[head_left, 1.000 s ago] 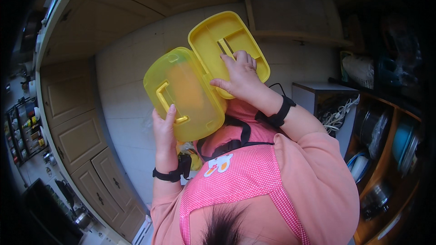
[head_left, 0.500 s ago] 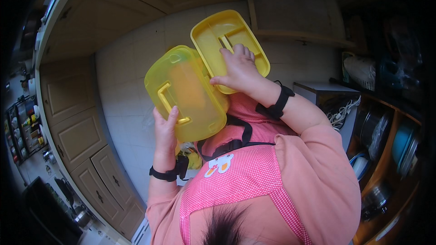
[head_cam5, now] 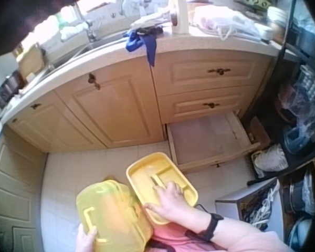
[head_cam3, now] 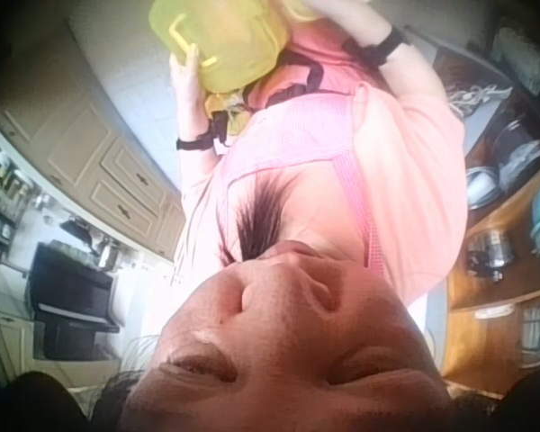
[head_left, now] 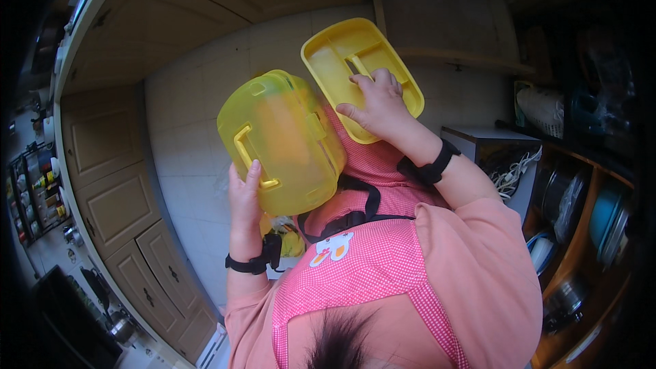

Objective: The person assembles a yellow plastic lunchbox by placing a metal ring and a divider insert into the base, then closing the lid. They repeatedly open and close the container to check the fit, then place the assembled lunchbox on the counter.

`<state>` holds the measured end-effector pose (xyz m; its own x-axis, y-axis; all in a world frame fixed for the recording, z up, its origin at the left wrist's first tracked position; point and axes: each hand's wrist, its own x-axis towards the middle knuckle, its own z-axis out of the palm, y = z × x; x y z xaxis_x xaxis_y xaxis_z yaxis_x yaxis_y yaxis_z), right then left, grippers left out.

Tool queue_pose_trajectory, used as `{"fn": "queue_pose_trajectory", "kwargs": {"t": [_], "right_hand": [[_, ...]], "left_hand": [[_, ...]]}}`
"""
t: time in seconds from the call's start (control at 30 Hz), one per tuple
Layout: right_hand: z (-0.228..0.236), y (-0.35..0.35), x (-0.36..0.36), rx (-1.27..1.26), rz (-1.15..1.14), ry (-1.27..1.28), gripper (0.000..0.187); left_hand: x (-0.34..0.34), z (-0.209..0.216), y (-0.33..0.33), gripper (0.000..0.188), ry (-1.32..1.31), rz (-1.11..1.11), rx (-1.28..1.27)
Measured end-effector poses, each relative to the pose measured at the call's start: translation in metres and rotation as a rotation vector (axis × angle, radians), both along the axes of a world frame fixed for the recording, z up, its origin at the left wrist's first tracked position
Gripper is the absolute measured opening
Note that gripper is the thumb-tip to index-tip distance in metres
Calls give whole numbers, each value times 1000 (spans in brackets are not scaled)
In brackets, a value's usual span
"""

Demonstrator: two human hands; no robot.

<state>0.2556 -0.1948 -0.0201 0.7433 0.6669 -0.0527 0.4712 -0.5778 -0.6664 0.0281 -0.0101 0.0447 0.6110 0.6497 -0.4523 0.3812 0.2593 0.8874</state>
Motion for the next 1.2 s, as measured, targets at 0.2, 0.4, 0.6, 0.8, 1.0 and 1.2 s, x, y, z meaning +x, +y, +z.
{"fn": "queue_pose_trajectory", "kwargs": {"t": [0.2,0.4,0.6,0.8,1.0,1.2], "right_hand": [[3,-8,2,52,11,-69,62],[8,-4,-10,91,54,-124,51],[6,-1,-10,113,35,-152,39],[14,-8,-4,104,3,-178,37],[18,-20,0,108,-4,-217,35],[12,-22,7,64,-17,-241,36]], "left_hand": [[-1,-3,7,43,146,-111,198],[3,-12,-8,49,43,33,190],[1,-7,-7,55,14,100,59],[-2,-1,5,57,-8,-14,59],[5,4,11,70,14,-120,185],[-5,-8,10,81,-62,-97,265]]}}
